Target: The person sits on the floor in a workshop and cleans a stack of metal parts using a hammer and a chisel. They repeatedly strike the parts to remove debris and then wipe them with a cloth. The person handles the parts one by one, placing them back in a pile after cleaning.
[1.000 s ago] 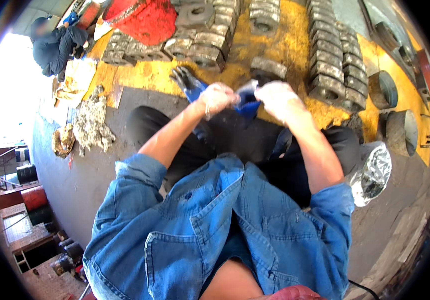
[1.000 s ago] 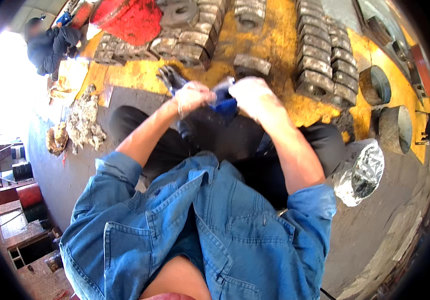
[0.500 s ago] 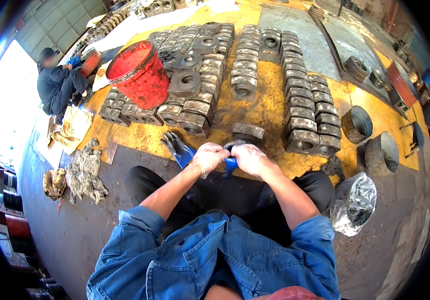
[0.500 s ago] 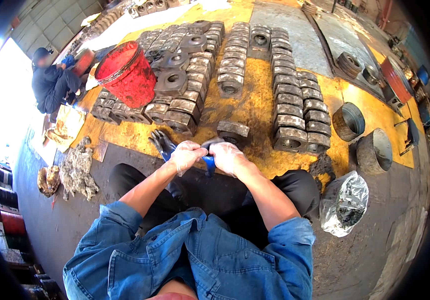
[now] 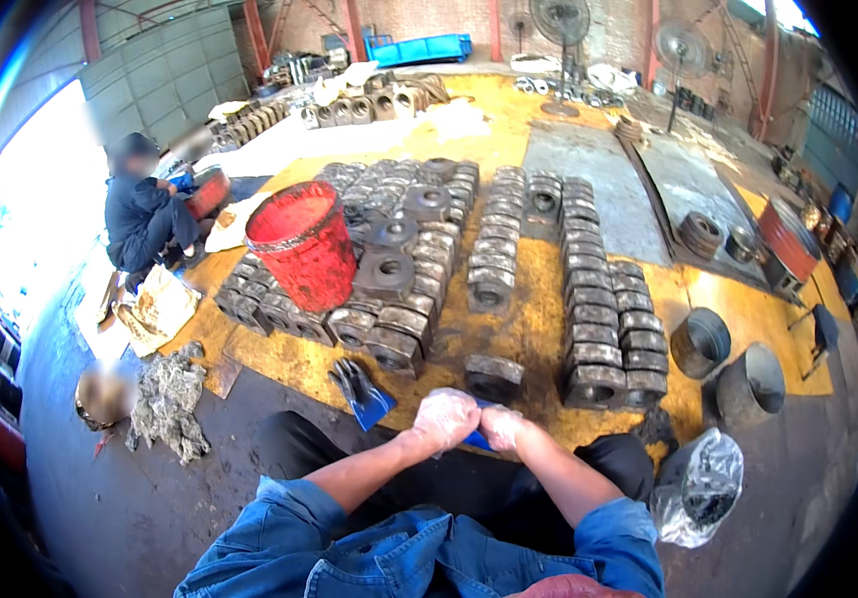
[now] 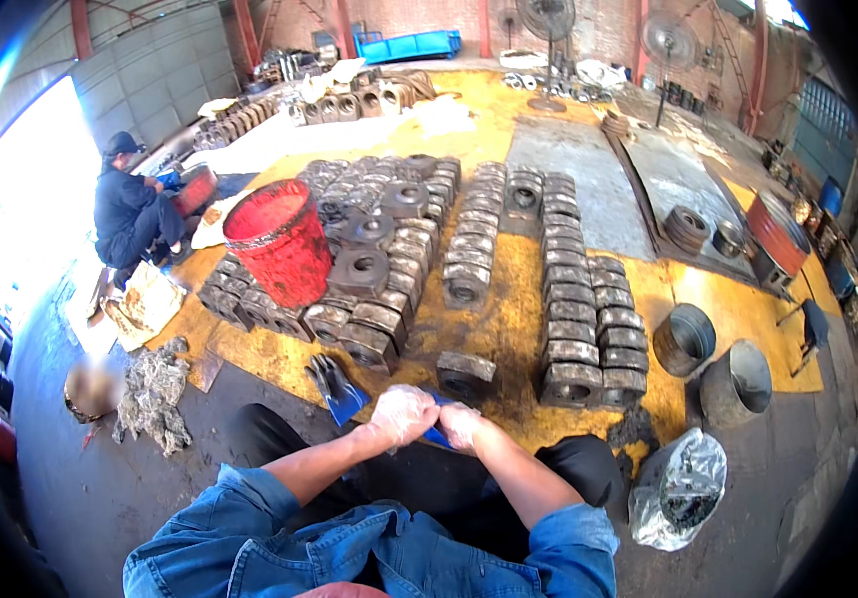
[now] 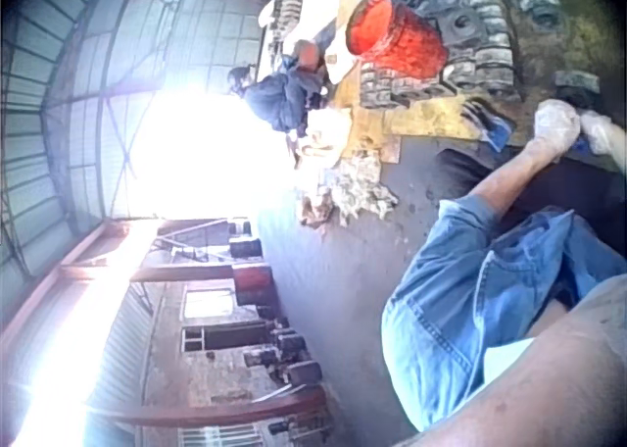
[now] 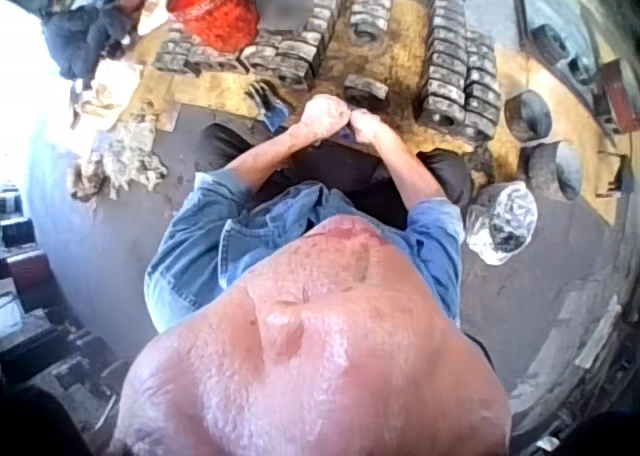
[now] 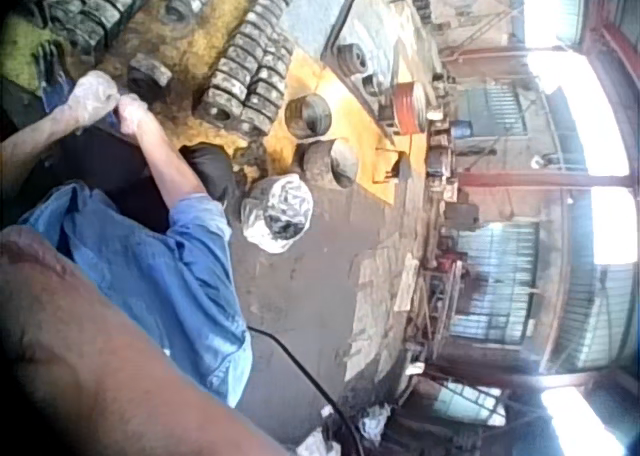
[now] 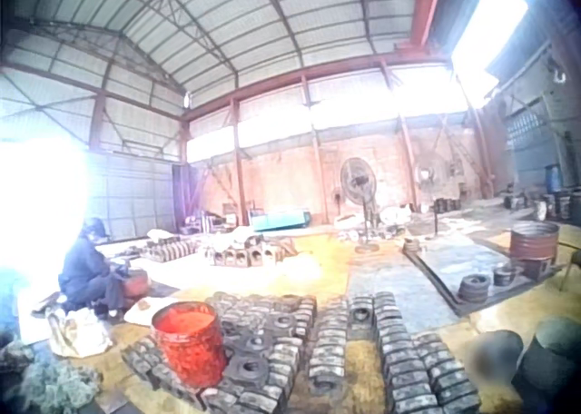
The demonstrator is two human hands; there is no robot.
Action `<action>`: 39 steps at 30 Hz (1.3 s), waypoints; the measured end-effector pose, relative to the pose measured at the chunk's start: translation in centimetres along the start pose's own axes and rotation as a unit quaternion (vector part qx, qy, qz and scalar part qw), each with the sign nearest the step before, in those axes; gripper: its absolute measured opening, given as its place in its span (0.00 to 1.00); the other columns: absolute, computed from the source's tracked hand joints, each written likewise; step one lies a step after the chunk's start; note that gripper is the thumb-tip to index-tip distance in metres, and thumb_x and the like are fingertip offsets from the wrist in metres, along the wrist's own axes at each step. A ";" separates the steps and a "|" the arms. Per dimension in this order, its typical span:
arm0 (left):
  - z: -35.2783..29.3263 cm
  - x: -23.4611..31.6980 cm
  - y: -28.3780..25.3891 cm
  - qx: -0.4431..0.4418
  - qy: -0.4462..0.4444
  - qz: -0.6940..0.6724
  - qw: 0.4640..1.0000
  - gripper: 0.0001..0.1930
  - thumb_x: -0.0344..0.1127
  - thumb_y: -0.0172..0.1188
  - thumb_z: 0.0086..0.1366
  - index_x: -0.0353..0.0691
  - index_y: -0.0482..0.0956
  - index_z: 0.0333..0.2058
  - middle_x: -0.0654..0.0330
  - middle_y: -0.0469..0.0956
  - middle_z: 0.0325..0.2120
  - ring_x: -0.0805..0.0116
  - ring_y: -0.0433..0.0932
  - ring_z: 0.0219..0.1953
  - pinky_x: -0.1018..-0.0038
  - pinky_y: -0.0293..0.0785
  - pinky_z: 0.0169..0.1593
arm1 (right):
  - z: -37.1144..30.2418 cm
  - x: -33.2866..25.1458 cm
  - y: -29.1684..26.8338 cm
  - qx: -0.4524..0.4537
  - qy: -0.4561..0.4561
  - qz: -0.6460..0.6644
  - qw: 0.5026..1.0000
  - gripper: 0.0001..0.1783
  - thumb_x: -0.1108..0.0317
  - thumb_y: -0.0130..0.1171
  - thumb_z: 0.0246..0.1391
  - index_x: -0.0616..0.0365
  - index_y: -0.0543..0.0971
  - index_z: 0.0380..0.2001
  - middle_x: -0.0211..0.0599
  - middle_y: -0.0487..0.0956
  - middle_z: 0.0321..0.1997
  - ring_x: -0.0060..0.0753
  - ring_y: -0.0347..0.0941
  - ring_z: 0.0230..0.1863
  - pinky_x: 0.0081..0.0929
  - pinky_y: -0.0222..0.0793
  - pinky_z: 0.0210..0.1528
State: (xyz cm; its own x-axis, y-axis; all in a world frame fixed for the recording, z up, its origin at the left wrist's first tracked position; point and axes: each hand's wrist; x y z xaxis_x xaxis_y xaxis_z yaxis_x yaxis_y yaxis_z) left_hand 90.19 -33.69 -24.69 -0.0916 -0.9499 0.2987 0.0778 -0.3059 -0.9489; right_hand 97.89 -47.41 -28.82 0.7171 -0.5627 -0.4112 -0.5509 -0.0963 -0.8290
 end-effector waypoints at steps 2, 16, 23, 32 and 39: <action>-0.9 1.0 -0.9 -0.017 0.039 0.011 0.999 0.18 0.43 0.47 0.58 0.39 0.79 0.19 0.49 0.79 0.23 0.50 0.79 0.29 0.57 0.74 0.37 | 2.0 0.8 2.8 0.053 0.047 0.426 0.902 0.13 0.65 0.55 0.56 0.58 0.80 0.42 0.46 0.80 0.45 0.42 0.77 0.46 0.35 0.73 0.47; -1.3 4.3 -1.4 0.124 0.243 0.080 0.959 0.08 0.37 0.55 0.53 0.43 0.72 0.19 0.57 0.72 0.17 0.59 0.74 0.21 0.63 0.68 0.25 | 8.0 0.9 -4.1 0.101 -0.035 0.900 0.422 0.28 0.52 0.53 0.59 0.40 0.62 0.61 0.35 0.61 0.67 0.42 0.57 0.66 0.45 0.55 0.63; -1.1 5.5 -1.2 0.148 0.311 0.010 0.939 0.06 0.36 0.55 0.53 0.43 0.70 0.21 0.59 0.70 0.18 0.60 0.72 0.20 0.64 0.68 0.25 | 5.5 2.3 -4.1 0.164 -0.098 0.914 0.358 0.31 0.56 0.59 0.56 0.35 0.62 0.62 0.36 0.59 0.68 0.44 0.56 0.66 0.45 0.54 0.64; -0.3 7.1 -2.2 0.119 0.324 0.013 0.939 0.12 0.42 0.56 0.56 0.42 0.72 0.21 0.57 0.70 0.18 0.58 0.73 0.23 0.64 0.69 0.26 | 4.3 3.4 -4.5 0.159 -0.130 0.875 0.438 0.24 0.57 0.50 0.62 0.55 0.65 0.57 0.41 0.70 0.60 0.43 0.67 0.59 0.41 0.69 0.55; 1.6 7.2 -22.1 0.334 0.200 0.020 0.921 0.23 0.51 0.69 0.46 0.42 0.79 0.36 0.56 0.79 0.28 0.55 0.78 0.34 0.63 0.73 0.37 | 2.3 7.4 -5.4 0.289 -0.153 0.799 0.504 0.23 0.54 0.54 0.58 0.56 0.72 0.52 0.44 0.76 0.50 0.42 0.75 0.49 0.40 0.73 0.51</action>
State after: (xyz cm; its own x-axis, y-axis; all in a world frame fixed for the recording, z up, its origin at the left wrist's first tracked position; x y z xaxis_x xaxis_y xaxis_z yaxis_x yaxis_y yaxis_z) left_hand 89.35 -33.85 -1.38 -0.4236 -0.9026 0.0770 0.6706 -0.3696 -0.6432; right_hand 107.20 -49.19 -28.25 -0.3654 0.6192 -0.6950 -0.3762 0.5847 0.7187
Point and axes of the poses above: each hand's wrist, its own z-axis towards the middle knuckle, its own y-axis out of the palm, x = y × z
